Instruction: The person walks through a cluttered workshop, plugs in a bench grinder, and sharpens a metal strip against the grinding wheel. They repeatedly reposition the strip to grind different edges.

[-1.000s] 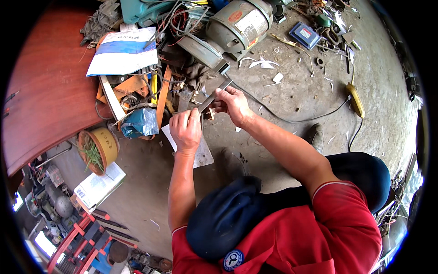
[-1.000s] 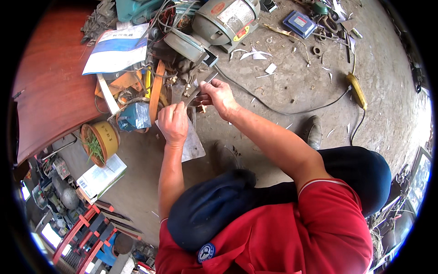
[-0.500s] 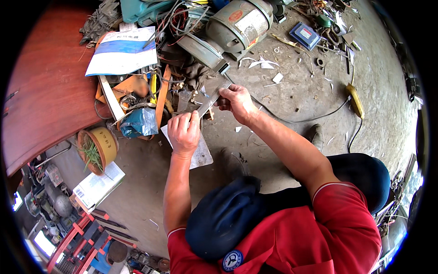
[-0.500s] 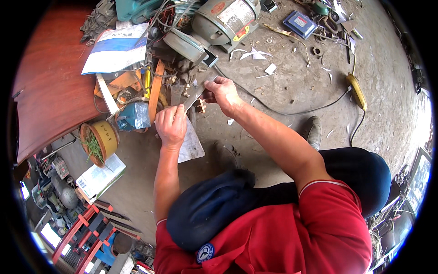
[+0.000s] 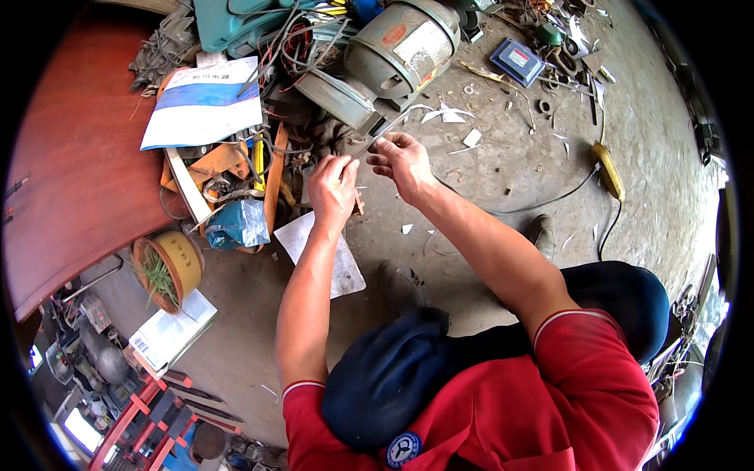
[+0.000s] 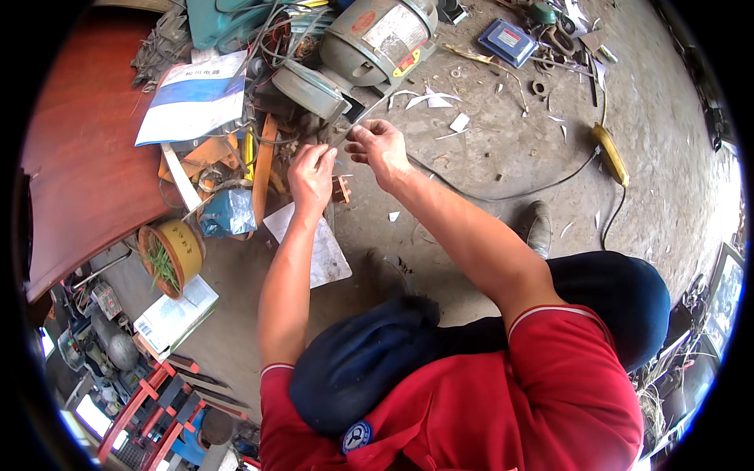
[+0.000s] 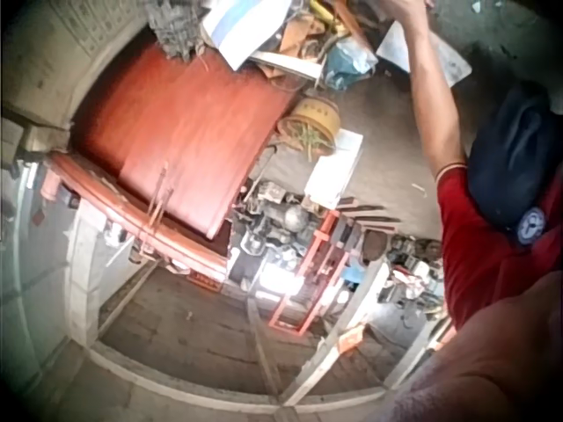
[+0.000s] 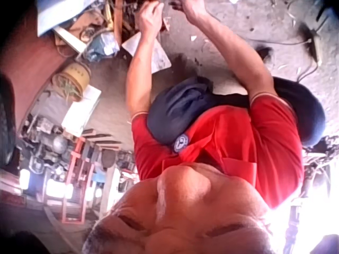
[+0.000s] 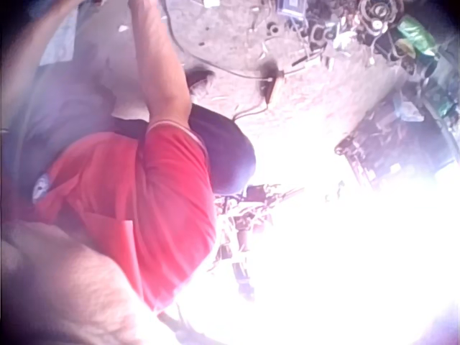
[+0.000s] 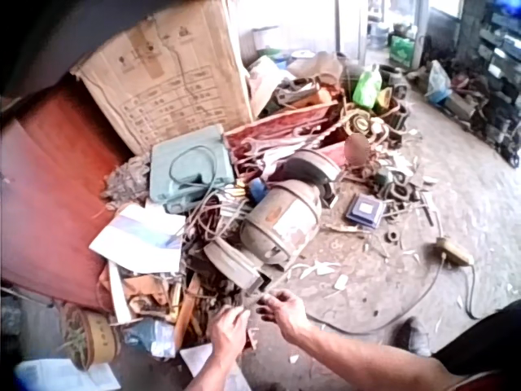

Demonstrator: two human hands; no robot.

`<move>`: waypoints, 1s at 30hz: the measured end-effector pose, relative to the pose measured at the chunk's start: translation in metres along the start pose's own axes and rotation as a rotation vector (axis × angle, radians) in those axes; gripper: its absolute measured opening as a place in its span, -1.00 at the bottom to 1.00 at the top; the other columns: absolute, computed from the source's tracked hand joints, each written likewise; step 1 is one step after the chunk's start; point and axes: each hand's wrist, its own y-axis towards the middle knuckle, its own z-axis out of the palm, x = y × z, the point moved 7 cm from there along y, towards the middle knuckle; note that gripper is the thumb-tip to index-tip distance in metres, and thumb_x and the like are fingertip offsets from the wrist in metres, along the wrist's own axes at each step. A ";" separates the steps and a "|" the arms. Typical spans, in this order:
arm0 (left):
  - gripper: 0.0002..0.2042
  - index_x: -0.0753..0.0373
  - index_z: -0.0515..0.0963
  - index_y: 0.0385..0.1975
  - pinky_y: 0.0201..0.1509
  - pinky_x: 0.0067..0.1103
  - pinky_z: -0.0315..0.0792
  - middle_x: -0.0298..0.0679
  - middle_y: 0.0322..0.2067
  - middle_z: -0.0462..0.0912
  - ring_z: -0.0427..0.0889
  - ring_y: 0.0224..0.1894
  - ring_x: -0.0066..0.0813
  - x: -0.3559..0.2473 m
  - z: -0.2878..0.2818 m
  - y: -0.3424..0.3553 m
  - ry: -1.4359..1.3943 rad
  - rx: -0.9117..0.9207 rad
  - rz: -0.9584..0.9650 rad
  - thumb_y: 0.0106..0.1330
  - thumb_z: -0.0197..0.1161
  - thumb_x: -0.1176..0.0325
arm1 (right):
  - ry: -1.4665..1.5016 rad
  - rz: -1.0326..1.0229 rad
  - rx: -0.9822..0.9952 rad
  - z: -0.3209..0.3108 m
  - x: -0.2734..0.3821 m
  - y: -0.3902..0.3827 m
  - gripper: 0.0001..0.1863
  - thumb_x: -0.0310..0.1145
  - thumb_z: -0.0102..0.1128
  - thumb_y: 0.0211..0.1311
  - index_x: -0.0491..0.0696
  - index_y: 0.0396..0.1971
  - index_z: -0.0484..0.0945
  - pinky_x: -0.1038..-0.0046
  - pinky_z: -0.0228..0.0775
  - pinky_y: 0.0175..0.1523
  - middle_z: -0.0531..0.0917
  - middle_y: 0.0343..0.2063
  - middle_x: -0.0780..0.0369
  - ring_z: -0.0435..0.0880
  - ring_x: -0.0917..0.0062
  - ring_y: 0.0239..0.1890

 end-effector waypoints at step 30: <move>-0.84 0.40 0.52 -0.40 -0.37 -0.59 0.34 -0.21 -0.55 0.52 0.46 -0.49 -0.50 0.052 0.009 -0.001 -0.206 0.031 -0.328 0.14 0.25 0.42 | -0.096 -0.078 -0.090 0.014 0.005 0.009 -0.80 -0.40 0.20 0.13 -0.12 -0.49 0.36 0.57 0.39 -0.55 0.54 -0.57 0.25 0.60 0.56 -0.57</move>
